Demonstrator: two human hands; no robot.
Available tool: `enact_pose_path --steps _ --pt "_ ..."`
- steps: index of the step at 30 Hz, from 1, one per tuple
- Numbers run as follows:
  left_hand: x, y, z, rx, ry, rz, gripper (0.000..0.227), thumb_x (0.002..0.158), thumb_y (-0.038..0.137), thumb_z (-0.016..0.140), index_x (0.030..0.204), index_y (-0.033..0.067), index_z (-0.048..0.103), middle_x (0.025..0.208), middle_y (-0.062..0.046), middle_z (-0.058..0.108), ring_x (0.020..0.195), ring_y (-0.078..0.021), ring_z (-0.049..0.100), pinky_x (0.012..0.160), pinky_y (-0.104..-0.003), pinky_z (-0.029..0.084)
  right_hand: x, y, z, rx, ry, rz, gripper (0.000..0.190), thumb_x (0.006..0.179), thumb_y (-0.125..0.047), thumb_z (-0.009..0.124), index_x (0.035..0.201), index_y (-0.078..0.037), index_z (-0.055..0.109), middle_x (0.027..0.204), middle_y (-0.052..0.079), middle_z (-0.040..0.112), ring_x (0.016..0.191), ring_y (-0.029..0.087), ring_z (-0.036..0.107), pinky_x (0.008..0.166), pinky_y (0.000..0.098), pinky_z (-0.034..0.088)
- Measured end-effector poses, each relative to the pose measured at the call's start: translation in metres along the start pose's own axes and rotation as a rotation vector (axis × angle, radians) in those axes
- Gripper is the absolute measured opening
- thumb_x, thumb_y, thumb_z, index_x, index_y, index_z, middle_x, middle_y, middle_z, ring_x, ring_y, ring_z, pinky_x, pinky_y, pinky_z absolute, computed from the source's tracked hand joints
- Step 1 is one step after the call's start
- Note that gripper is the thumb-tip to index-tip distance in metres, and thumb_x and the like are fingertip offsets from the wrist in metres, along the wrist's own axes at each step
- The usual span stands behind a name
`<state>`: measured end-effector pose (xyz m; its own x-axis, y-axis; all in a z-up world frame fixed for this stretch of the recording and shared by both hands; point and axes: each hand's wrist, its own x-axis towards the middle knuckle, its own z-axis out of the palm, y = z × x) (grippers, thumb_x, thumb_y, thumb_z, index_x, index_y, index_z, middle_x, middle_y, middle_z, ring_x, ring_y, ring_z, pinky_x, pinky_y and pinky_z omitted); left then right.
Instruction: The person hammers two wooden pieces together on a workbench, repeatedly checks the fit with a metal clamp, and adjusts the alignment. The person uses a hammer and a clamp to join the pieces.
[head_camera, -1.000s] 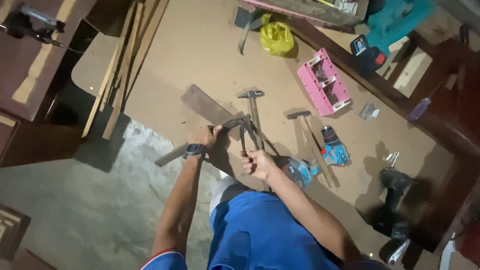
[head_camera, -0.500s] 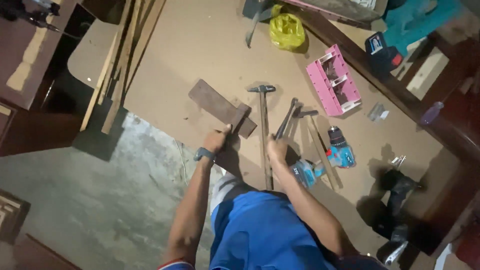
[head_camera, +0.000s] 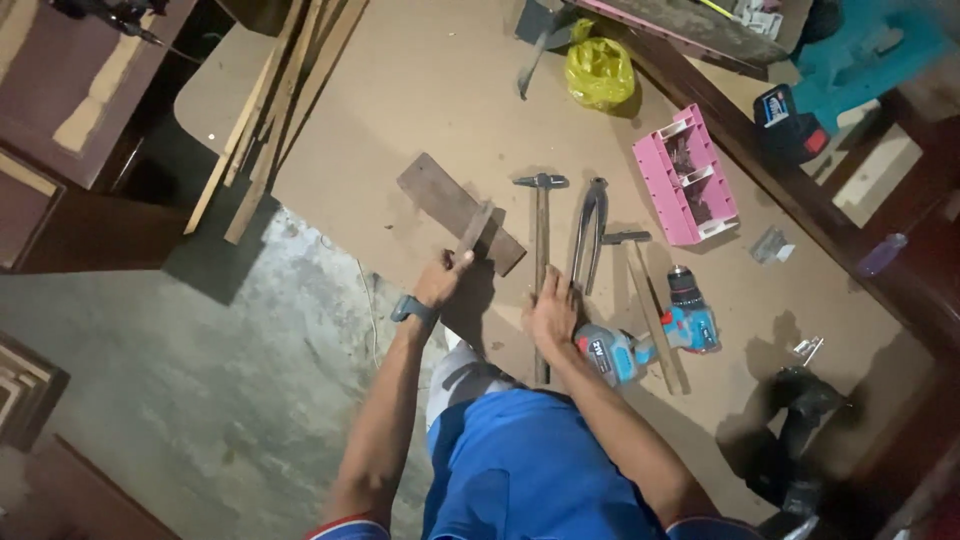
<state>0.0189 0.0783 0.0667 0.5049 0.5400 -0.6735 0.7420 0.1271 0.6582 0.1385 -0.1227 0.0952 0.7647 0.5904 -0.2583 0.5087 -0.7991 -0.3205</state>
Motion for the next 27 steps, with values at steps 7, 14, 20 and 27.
enact_pose_path --steps 7,14,20,27 --pt "0.042 -0.049 -0.004 -0.080 -0.022 -0.006 0.081 0.104 0.071 0.035 0.155 0.0084 0.044 0.154 -0.023 0.049 0.147 -0.0413 0.041 0.119 -0.060 0.033 0.031 0.040 0.046 0.149 -0.203 0.124 0.069 0.091 -0.010 0.068 0.150 -0.003 0.033 0.145 0.033 0.044 0.124 0.058 0.057 0.095 0.0645 0.052" --pt "0.053 -0.071 0.007 0.014 0.091 -0.091 0.072 0.109 0.061 0.030 0.138 0.0025 0.061 0.136 -0.023 0.063 0.135 -0.0401 0.054 0.113 -0.056 0.043 0.012 0.028 0.027 0.406 -0.042 0.320 0.031 0.096 -0.041 0.060 0.117 -0.018 0.061 0.101 0.021 0.070 0.099 0.041 0.069 0.084 0.0487 0.051" --pt "0.024 -0.039 0.005 0.115 0.186 -0.040 0.068 0.111 0.047 0.030 0.119 -0.0067 0.071 0.119 -0.029 0.070 0.119 -0.0455 0.064 0.103 -0.056 0.052 -0.006 0.030 0.038 1.028 -0.055 0.334 0.008 0.101 -0.022 0.060 0.103 -0.014 0.063 0.057 0.000 0.047 0.035 0.013 0.046 0.032 0.0259 0.037" --pt "-0.007 0.004 -0.009 0.368 0.267 -0.036 0.052 0.109 0.030 0.035 0.106 -0.0028 0.075 0.108 -0.024 0.076 0.108 -0.0383 0.072 0.093 -0.049 0.059 -0.006 -0.005 -0.015 0.848 -0.045 0.119 0.018 0.102 -0.017 0.059 0.115 -0.012 0.071 0.074 0.006 0.061 0.064 0.013 0.054 0.054 0.0285 0.046"
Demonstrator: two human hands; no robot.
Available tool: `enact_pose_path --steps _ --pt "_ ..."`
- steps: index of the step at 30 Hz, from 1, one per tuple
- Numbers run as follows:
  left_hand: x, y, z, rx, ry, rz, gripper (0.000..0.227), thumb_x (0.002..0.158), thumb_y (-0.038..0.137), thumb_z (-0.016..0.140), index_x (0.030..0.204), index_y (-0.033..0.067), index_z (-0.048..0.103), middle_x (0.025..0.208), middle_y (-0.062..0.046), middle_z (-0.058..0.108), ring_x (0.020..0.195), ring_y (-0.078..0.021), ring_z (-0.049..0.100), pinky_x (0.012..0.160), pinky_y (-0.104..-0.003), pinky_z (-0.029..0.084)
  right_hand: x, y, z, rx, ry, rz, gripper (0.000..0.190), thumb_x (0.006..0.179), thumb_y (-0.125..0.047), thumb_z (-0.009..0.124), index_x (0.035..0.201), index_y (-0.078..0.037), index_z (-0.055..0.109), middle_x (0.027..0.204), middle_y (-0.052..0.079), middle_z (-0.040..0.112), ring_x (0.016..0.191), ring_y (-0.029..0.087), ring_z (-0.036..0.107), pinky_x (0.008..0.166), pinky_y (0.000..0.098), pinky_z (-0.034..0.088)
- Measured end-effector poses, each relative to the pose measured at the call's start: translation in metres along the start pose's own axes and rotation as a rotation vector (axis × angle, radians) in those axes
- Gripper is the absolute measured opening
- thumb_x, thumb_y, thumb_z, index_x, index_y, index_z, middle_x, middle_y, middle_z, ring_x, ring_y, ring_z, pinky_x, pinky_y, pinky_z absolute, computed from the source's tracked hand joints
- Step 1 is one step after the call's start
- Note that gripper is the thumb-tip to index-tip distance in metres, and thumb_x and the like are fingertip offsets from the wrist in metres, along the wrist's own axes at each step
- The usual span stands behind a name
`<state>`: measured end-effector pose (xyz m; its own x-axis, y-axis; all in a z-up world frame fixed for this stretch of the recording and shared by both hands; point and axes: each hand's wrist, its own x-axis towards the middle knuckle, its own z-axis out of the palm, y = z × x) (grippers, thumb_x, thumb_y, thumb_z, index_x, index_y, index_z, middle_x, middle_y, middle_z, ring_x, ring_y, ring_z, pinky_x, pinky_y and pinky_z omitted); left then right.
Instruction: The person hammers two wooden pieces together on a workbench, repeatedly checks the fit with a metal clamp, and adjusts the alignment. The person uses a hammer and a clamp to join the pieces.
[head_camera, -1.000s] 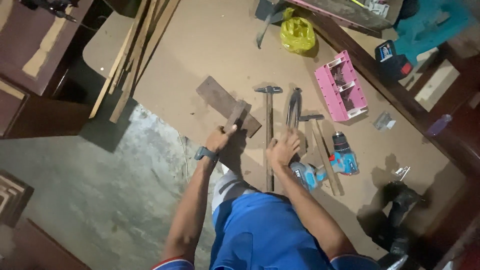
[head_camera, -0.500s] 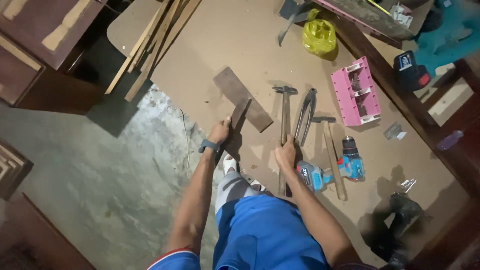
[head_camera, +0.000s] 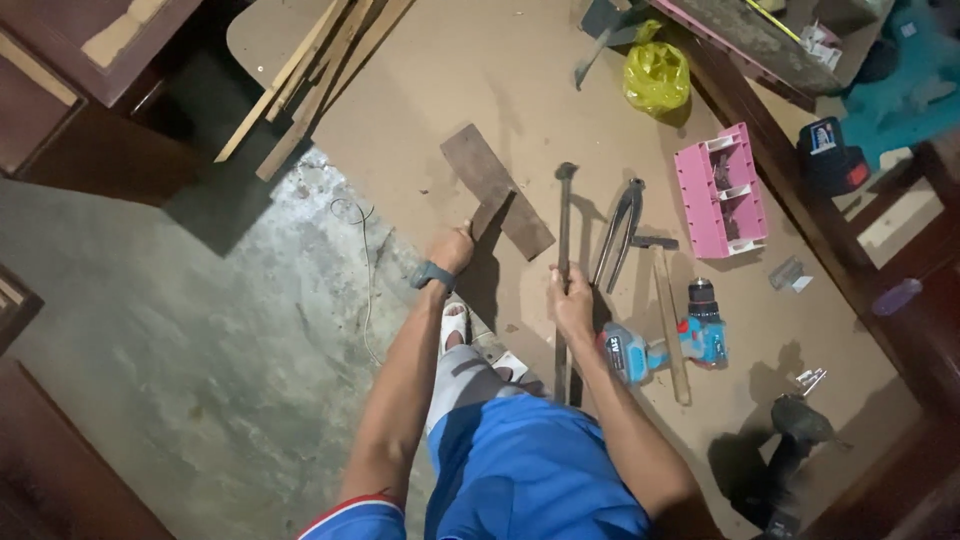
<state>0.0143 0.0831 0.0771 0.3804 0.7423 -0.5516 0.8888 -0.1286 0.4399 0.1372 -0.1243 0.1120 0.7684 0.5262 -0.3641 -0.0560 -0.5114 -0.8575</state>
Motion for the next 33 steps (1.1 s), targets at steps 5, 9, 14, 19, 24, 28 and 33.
enact_pose_path --steps 5,9,14,19,24,28,33 --pt "-0.028 -0.008 -0.030 -0.125 -0.029 -0.125 0.058 0.106 0.044 0.036 0.110 0.0020 0.076 0.110 -0.021 0.075 0.114 -0.0391 0.070 0.097 -0.052 0.056 -0.010 -0.029 -0.002 0.026 -0.216 0.006 0.023 0.106 -0.024 0.050 0.120 -0.013 0.065 0.063 -0.002 0.052 0.049 0.009 0.048 0.045 0.0256 0.040" --pt "-0.015 -0.019 -0.024 -0.017 -0.084 -0.167 0.061 0.103 0.055 0.036 0.112 0.0121 0.078 0.112 -0.013 0.077 0.115 -0.0308 0.071 0.102 -0.047 0.054 -0.018 -0.052 -0.003 -0.190 -0.231 0.012 0.027 0.107 -0.030 0.047 0.120 -0.014 0.065 0.061 -0.001 0.054 0.046 0.011 0.050 0.042 0.0274 0.040" --pt "-0.035 0.005 -0.054 -0.053 -0.131 -0.039 0.064 0.102 0.061 0.036 0.120 0.0106 0.071 0.118 -0.017 0.074 0.116 -0.0350 0.069 0.103 -0.049 0.053 -0.019 -0.055 -0.002 -0.299 -0.185 -0.051 0.024 0.105 -0.028 0.050 0.115 -0.016 0.068 0.068 0.006 0.063 0.064 0.022 0.061 0.061 0.0378 0.048" --pt "-0.006 -0.007 -0.029 -0.306 -0.165 0.217 0.080 0.088 0.068 0.064 0.124 -0.0029 0.053 0.126 -0.033 0.064 0.123 -0.0508 0.061 0.104 -0.062 0.048 -0.009 -0.055 -0.011 -0.334 -0.188 -0.066 0.024 0.106 -0.028 0.050 0.118 -0.016 0.067 0.070 0.006 0.062 0.067 0.025 0.061 0.063 0.0397 0.048" --pt "0.015 -0.008 -0.019 -0.257 -0.176 0.116 0.050 0.110 0.044 0.037 0.137 0.0078 0.058 0.134 -0.020 0.066 0.128 -0.0382 0.061 0.107 -0.052 0.049 -0.014 -0.057 -0.018 -0.407 -0.182 0.000 0.028 0.105 -0.033 0.051 0.123 -0.017 0.066 0.076 0.013 0.069 0.082 0.037 0.071 0.075 0.0482 0.053" --pt "0.059 -0.039 0.026 -0.172 -0.131 0.036 0.053 0.111 0.048 0.034 0.136 0.0111 0.062 0.130 -0.017 0.069 0.127 -0.0338 0.063 0.106 -0.051 0.051 -0.022 -0.064 -0.015 -0.388 -0.113 -0.089 0.032 0.104 -0.032 0.052 0.124 -0.011 0.066 0.103 0.028 0.073 0.103 0.052 0.067 0.087 0.0590 0.053" --pt "0.048 -0.029 0.020 -0.138 -0.102 -0.027 0.051 0.110 0.047 0.036 0.134 0.0134 0.066 0.129 -0.016 0.070 0.127 -0.0337 0.063 0.104 -0.052 0.051 -0.025 -0.078 -0.006 -0.368 0.000 -0.249 0.026 0.105 -0.035 0.053 0.120 -0.021 0.068 0.099 0.018 0.076 0.100 0.043 0.071 0.086 0.0538 0.056"
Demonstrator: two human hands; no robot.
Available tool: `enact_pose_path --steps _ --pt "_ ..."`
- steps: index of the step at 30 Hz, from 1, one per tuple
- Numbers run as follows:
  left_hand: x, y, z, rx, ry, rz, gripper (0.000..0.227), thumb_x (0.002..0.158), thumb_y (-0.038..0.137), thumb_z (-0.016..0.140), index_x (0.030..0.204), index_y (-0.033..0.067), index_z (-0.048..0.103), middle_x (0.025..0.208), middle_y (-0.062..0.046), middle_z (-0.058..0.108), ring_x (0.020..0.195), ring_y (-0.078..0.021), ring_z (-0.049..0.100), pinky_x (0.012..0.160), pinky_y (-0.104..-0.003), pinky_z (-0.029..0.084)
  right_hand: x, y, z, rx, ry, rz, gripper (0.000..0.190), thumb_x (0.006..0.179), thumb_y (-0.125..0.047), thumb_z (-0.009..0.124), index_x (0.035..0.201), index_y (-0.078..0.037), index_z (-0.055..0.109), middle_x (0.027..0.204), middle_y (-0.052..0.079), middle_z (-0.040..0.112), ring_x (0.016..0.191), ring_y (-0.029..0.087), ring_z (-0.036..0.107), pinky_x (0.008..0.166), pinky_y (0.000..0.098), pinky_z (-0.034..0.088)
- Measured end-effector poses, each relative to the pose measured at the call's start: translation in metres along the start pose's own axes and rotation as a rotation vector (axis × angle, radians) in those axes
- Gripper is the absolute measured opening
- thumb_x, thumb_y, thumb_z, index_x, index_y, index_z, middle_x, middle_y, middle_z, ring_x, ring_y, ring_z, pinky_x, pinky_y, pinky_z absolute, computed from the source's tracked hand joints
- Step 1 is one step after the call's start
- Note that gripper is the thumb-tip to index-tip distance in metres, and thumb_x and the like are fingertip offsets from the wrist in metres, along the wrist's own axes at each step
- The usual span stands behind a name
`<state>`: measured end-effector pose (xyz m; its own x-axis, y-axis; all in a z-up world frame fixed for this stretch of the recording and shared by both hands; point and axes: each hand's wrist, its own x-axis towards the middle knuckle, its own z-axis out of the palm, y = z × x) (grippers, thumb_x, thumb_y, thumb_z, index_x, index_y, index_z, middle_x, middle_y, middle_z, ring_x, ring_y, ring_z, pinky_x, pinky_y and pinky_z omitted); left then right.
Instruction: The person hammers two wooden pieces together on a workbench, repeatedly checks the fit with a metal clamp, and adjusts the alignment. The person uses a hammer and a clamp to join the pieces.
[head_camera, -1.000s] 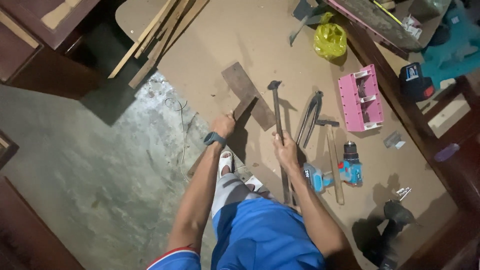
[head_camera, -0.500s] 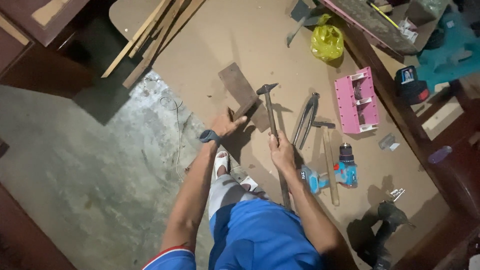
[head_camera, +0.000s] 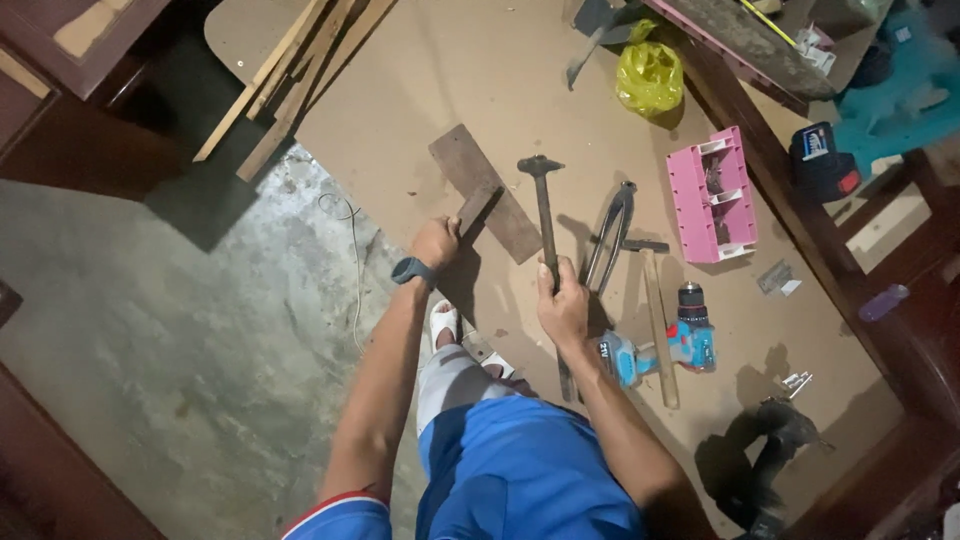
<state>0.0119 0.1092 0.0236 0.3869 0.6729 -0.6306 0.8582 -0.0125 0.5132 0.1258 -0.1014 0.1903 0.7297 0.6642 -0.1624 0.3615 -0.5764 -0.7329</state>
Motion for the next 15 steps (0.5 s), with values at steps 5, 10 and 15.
enact_pose_path --steps 5,10,15 --pt "-0.026 0.016 -0.017 -0.054 0.001 0.034 0.050 0.110 0.040 0.036 0.124 0.0053 0.069 0.119 -0.024 0.072 0.119 -0.0428 0.066 0.101 -0.058 0.053 0.005 0.005 0.013 0.034 0.128 -0.193 0.018 0.105 -0.028 0.051 0.111 -0.019 0.066 0.076 0.014 0.071 0.072 0.036 0.071 0.061 0.0453 0.055" --pt "-0.019 0.012 -0.011 -0.038 0.006 0.027 0.048 0.110 0.040 0.033 0.120 0.0091 0.069 0.115 -0.021 0.073 0.117 -0.0399 0.068 0.098 -0.056 0.055 0.007 0.021 0.033 0.118 0.219 -0.381 0.023 0.109 -0.023 0.048 0.102 -0.009 0.065 0.055 0.007 0.055 0.045 0.018 0.054 0.042 0.0295 0.043" --pt "-0.021 0.019 -0.018 -0.017 -0.005 -0.018 0.042 0.111 0.035 0.034 0.126 0.0111 0.066 0.114 -0.020 0.074 0.115 -0.0365 0.070 0.096 -0.052 0.056 0.008 0.045 0.057 0.029 0.124 -0.292 0.020 0.108 -0.026 0.050 0.102 -0.008 0.058 0.067 0.023 0.063 0.062 0.048 0.067 0.046 0.0496 0.047"
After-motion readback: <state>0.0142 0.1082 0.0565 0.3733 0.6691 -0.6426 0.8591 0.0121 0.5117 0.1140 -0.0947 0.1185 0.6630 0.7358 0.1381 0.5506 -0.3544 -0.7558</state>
